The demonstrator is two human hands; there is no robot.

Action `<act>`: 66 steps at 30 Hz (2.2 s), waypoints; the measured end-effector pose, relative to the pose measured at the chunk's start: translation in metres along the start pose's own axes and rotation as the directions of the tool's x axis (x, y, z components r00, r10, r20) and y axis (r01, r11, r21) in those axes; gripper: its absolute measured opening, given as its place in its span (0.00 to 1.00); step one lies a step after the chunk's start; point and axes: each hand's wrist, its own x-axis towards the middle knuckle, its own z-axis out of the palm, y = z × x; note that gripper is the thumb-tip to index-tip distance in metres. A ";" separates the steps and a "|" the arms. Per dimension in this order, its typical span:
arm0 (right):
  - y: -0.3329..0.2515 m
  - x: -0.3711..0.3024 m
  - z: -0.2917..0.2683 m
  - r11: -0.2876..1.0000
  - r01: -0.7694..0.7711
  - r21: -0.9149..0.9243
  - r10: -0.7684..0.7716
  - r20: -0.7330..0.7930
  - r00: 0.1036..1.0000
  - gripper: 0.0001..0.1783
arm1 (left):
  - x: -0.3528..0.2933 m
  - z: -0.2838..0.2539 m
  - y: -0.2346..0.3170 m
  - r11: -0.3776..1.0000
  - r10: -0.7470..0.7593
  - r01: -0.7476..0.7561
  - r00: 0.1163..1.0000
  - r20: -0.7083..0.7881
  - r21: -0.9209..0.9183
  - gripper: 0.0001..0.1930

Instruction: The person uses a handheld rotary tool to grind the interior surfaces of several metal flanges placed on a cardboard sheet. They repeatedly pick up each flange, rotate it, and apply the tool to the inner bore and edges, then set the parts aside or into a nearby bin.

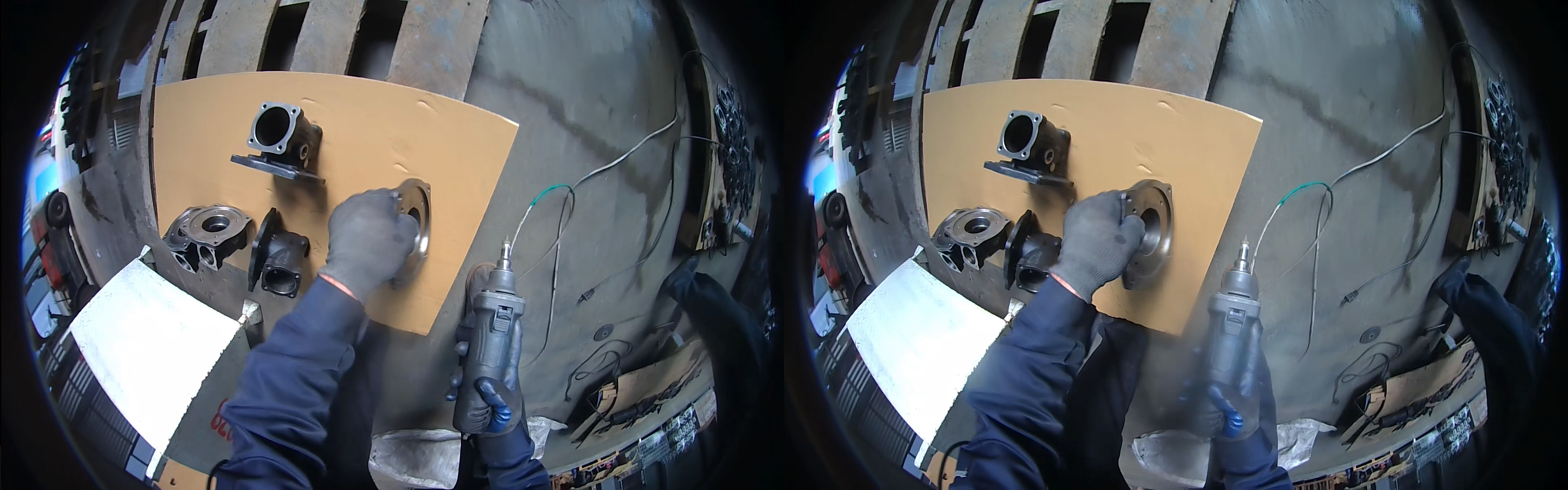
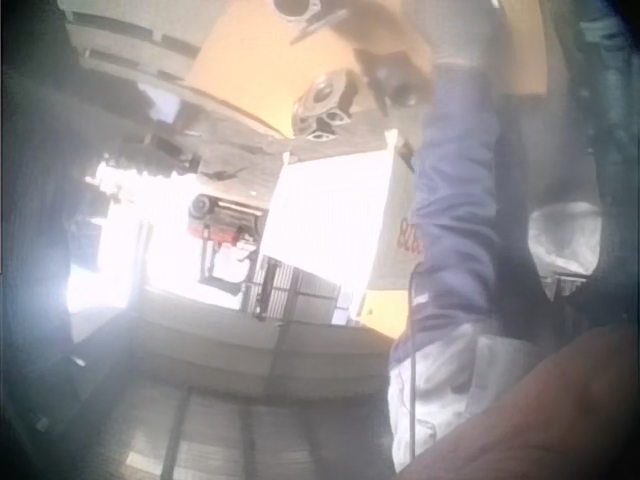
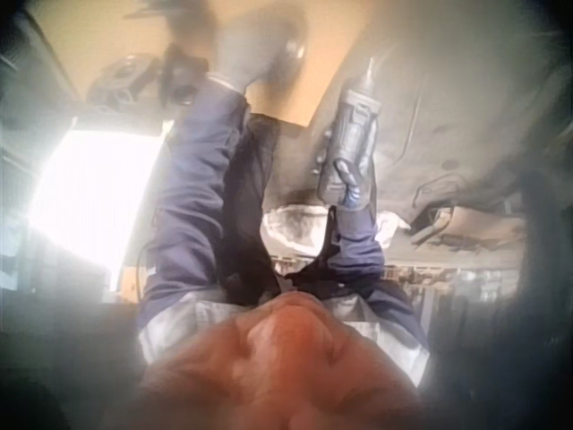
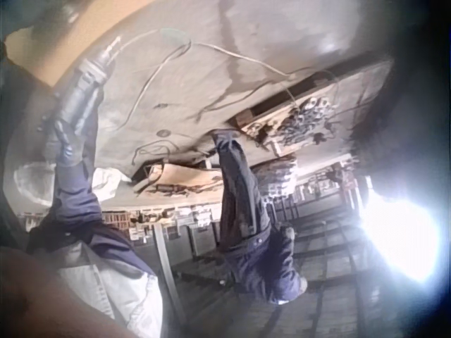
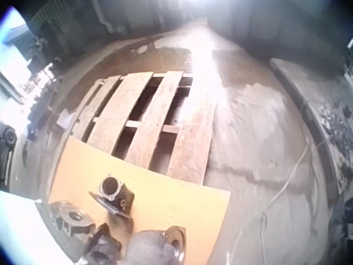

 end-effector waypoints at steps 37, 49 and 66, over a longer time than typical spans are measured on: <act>-0.092 0.117 -0.114 0.261 0.249 -0.933 0.026 0.264 0.964 0.51 | -0.057 0.094 -0.031 0.973 0.195 -0.228 0.893 -0.405 -0.035 0.14; -0.064 0.185 -0.114 0.472 0.338 -0.814 0.161 0.457 0.875 0.46 | -0.071 0.099 -0.049 0.787 0.127 -0.450 0.787 -0.603 -0.422 0.23; -0.037 0.170 -0.129 0.031 0.579 -0.815 0.006 0.579 0.815 0.52 | -0.214 0.209 -0.002 0.377 -0.136 -0.013 0.988 -0.069 -0.926 0.26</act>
